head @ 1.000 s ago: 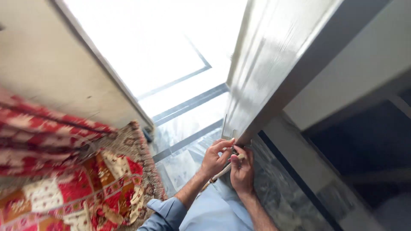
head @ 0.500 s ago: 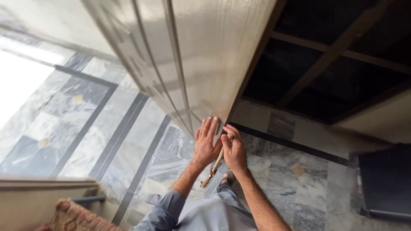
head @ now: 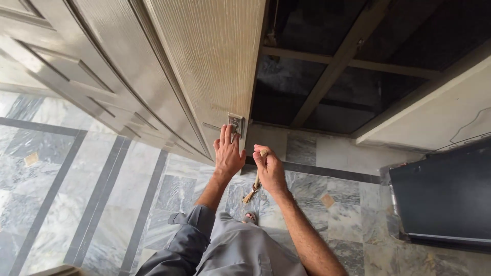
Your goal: Sweeping a marble floor using a traditional broom.
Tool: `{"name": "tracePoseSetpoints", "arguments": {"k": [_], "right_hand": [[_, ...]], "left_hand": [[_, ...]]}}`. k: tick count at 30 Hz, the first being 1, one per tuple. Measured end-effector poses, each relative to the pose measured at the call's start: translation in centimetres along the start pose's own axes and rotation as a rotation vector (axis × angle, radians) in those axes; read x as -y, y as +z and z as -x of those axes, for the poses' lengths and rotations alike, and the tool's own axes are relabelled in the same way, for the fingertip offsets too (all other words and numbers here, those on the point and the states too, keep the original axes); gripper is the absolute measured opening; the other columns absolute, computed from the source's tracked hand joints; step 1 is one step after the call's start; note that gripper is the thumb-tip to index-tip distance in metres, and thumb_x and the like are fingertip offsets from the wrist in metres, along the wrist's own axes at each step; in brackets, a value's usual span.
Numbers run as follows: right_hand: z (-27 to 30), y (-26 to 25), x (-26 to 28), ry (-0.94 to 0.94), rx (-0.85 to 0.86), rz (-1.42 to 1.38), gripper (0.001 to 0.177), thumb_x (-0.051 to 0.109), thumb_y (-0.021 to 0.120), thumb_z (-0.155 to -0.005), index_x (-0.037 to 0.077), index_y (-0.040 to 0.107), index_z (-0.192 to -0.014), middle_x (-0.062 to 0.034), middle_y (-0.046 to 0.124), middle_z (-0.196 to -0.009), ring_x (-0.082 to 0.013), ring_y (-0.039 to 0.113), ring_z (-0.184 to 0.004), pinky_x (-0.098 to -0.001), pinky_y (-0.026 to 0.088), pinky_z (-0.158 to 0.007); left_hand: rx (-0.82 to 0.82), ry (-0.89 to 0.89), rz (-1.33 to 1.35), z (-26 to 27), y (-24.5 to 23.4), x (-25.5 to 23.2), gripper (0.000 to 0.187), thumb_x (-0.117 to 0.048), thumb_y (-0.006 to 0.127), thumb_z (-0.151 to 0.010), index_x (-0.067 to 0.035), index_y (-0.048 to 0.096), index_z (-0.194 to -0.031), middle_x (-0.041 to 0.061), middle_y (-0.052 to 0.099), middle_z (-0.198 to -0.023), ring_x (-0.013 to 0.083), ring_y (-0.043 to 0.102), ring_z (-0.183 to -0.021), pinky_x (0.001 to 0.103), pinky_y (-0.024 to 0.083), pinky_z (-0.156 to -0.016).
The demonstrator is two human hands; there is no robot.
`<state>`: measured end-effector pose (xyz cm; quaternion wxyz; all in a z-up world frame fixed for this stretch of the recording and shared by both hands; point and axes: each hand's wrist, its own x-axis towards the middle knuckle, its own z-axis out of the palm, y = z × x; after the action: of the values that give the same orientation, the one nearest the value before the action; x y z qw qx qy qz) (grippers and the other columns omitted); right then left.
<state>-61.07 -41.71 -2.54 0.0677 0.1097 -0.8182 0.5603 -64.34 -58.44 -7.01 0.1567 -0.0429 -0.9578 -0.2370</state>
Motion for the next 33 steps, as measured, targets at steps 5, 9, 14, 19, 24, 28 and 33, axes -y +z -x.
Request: {"name": "tracePoseSetpoints", "arguments": {"k": [5,9,14,19,24,28,33], "right_hand": [[-5.6,-2.0,-1.5,0.052,-0.029,0.011,0.035,0.036,0.061,-0.102,0.003,0.065,-0.113,-0.0127,0.074,-0.124,-0.0239,0.071,-0.091,-0.033,0.057,-0.083],[-9.8,-1.5,-1.6,0.058,-0.04,-0.001,0.035,0.037,0.06,-0.103,0.003,0.064,-0.112,-0.0128,0.073,-0.124,-0.0248,0.073,-0.1,-0.0345,0.057,-0.087],[-15.4,-0.9,-2.2,0.043,-0.057,0.059,0.032,0.036,0.061,-0.103,0.004,0.062,-0.106,-0.0139,0.074,-0.112,-0.03,0.073,-0.097,-0.0371,0.057,-0.083],[-20.9,0.3,-2.7,0.107,-0.07,0.179,0.031,0.036,0.061,-0.102,0.005,0.06,-0.098,-0.0138,0.073,-0.09,-0.0361,0.071,-0.085,-0.0416,0.055,-0.069],[-25.2,2.0,-3.7,0.123,-0.117,0.201,0.033,0.038,0.058,-0.102,0.005,0.06,-0.097,-0.0145,0.071,-0.086,-0.0379,0.07,-0.083,-0.0439,0.054,-0.067],[-27.9,2.9,-4.5,0.142,-0.148,0.218,0.034,0.037,0.056,-0.103,0.005,0.061,-0.098,-0.0147,0.071,-0.087,-0.0375,0.07,-0.083,-0.0439,0.054,-0.068],[-29.5,3.2,-5.1,0.184,-0.193,0.232,0.033,0.036,0.058,-0.102,0.004,0.062,-0.099,-0.0155,0.071,-0.086,-0.0367,0.07,-0.082,-0.0431,0.055,-0.067]], "left_hand": [[0.1,-0.035,-0.042,-7.0,2.9,-0.9,0.052,-0.022,0.079,-0.076,-0.002,0.065,-0.122,0.023,0.028,-0.161,0.0366,0.02,-0.154,0.057,0.03,-0.109],[0.142,-0.039,-0.052,-11.2,3.9,-0.5,0.052,-0.021,0.079,-0.075,-0.002,0.066,-0.122,0.025,0.025,-0.162,0.0372,0.017,-0.154,0.059,0.029,-0.108],[0.143,0.015,-0.047,-15.8,5.9,1.1,0.053,-0.022,0.078,-0.075,-0.001,0.066,-0.122,0.025,0.026,-0.161,0.0375,0.017,-0.153,0.062,0.027,-0.107],[0.19,0.063,-0.086,-20.2,6.6,3.0,0.05,-0.024,0.075,-0.078,-0.003,0.066,-0.122,0.02,0.031,-0.159,0.0347,0.02,-0.153,0.062,0.027,-0.11],[0.191,0.125,-0.036,-22.6,7.3,4.5,0.062,-0.023,0.074,-0.077,-0.003,0.056,-0.134,0.023,0.027,-0.16,0.0376,0.02,-0.152,0.062,0.027,-0.11],[0.216,0.165,-0.008,-24.5,6.1,4.1,0.075,-0.021,0.075,-0.076,-0.005,0.047,-0.143,0.024,0.017,-0.164,0.0399,0.015,-0.153,0.062,0.025,-0.112],[0.377,0.16,-0.027,-26.7,6.0,4.5,0.087,-0.021,0.077,-0.076,-0.011,0.035,-0.152,0.022,0.003,-0.168,0.0378,0.004,-0.156,0.062,0.017,-0.118]]}}
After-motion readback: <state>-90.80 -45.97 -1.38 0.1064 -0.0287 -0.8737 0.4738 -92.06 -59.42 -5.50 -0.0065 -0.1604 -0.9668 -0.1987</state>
